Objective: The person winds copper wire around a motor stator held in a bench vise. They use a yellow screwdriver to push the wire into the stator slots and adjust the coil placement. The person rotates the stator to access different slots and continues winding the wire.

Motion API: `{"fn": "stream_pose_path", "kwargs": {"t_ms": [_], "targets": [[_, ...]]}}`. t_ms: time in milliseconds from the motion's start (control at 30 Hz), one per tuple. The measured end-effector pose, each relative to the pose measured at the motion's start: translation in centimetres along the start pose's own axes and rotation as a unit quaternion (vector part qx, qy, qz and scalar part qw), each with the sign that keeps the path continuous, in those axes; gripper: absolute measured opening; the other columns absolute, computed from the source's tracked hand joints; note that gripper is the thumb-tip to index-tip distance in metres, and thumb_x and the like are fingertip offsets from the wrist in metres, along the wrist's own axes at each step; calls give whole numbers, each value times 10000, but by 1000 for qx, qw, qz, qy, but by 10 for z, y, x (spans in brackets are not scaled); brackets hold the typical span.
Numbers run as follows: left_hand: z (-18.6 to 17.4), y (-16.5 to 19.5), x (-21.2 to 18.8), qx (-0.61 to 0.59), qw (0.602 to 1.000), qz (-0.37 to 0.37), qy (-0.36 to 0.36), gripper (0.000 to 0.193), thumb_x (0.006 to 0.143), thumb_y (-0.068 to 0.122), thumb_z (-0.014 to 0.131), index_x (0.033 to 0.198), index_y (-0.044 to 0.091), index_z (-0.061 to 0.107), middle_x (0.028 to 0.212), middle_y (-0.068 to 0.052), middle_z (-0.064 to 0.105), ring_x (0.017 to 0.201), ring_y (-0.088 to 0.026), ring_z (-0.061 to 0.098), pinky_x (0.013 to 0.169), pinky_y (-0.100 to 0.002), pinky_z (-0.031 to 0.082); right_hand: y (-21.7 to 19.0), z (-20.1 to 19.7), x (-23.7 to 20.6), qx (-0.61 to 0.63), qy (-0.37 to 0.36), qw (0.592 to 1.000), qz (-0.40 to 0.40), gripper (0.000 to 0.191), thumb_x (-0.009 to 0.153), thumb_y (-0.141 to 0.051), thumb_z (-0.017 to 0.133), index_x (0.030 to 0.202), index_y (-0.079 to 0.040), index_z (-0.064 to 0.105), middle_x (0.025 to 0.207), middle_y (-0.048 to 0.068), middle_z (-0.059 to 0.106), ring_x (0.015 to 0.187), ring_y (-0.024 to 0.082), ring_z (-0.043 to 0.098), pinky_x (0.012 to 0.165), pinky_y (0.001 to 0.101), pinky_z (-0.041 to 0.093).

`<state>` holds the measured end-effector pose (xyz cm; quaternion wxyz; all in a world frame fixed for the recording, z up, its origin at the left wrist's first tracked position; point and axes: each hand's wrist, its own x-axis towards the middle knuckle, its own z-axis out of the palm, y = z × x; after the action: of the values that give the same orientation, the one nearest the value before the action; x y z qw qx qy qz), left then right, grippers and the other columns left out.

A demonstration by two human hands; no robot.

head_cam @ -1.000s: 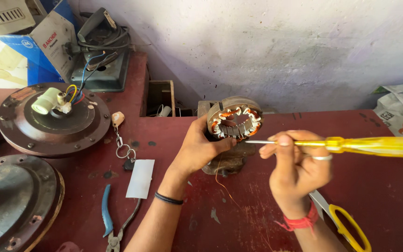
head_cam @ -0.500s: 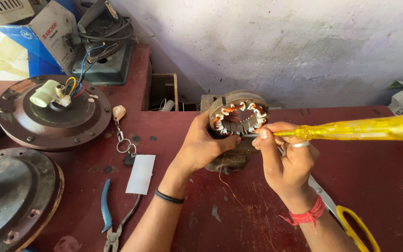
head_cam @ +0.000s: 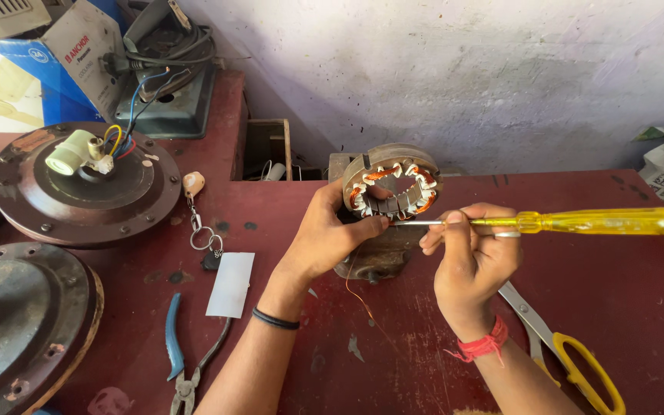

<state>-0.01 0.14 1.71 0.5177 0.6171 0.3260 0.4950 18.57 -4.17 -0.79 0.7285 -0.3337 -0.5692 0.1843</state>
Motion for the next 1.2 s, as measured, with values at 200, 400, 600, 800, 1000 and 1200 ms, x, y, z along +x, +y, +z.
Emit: {"fn": "stream_pose_path", "kwargs": {"t_ms": [200, 400, 600, 800, 1000, 1200], "targets": [[-4, -2, 1, -18, 1000, 2, -23, 336, 782, -4, 742, 1113, -5, 684, 904, -10, 693, 816, -75, 632, 758, -259, 548, -10, 0, 3, 31, -19, 999, 20, 92, 1094, 18, 532, 1152, 8, 460, 865, 148, 647, 687, 181, 660, 625, 311, 588], [-2, -2, 1, -28, 1000, -8, -9, 336, 750, 0, 737, 1078, -8, 666, 898, 7, 685, 804, -65, 621, 736, -249, 539, -15, 0, 12, -7, -19, 998, 61, 93, 1097, -46, 531, 1116, 28, 478, 807, 152, 670, 642, 200, 690, 580, 293, 571], [2, -1, 2, -5, 1000, 7, 7, 340, 743, 7, 766, 1064, -2, 653, 912, -2, 663, 823, -71, 601, 745, -260, 526, -10, -1, 11, -33, -29, 998, 49, 89, 1094, -34, 531, 1107, 34, 475, 827, 149, 641, 656, 190, 679, 548, 272, 531], [4, 0, 1, -5, 999, 25, 22, 388, 712, 35, 760, 1086, 6, 658, 939, 6, 690, 852, -68, 625, 792, -253, 547, 1, -7, 16, 79, 30, 992, 89, 115, 1024, -76, 568, 1087, -11, 498, 823, 157, 654, 608, 210, 656, 500, 340, 541], [3, 5, 0, 25, 999, -3, 26, 361, 709, 59, 764, 1056, -2, 686, 900, -22, 694, 825, -91, 616, 765, -268, 540, -7, -34, 68, 184, 145, 970, 62, 141, 1101, -121, 657, 1122, -37, 544, 848, 159, 628, 664, 240, 633, 517, 395, 490], [5, 6, -3, -9, 998, 46, 38, 511, 724, 48, 756, 1217, 4, 628, 1047, -27, 717, 960, -98, 652, 878, -279, 556, 39, 2, 121, 145, 5, 945, 294, 180, 984, -205, 709, 961, -66, 596, 767, 98, 662, 586, 184, 617, 522, 305, 497]]}}
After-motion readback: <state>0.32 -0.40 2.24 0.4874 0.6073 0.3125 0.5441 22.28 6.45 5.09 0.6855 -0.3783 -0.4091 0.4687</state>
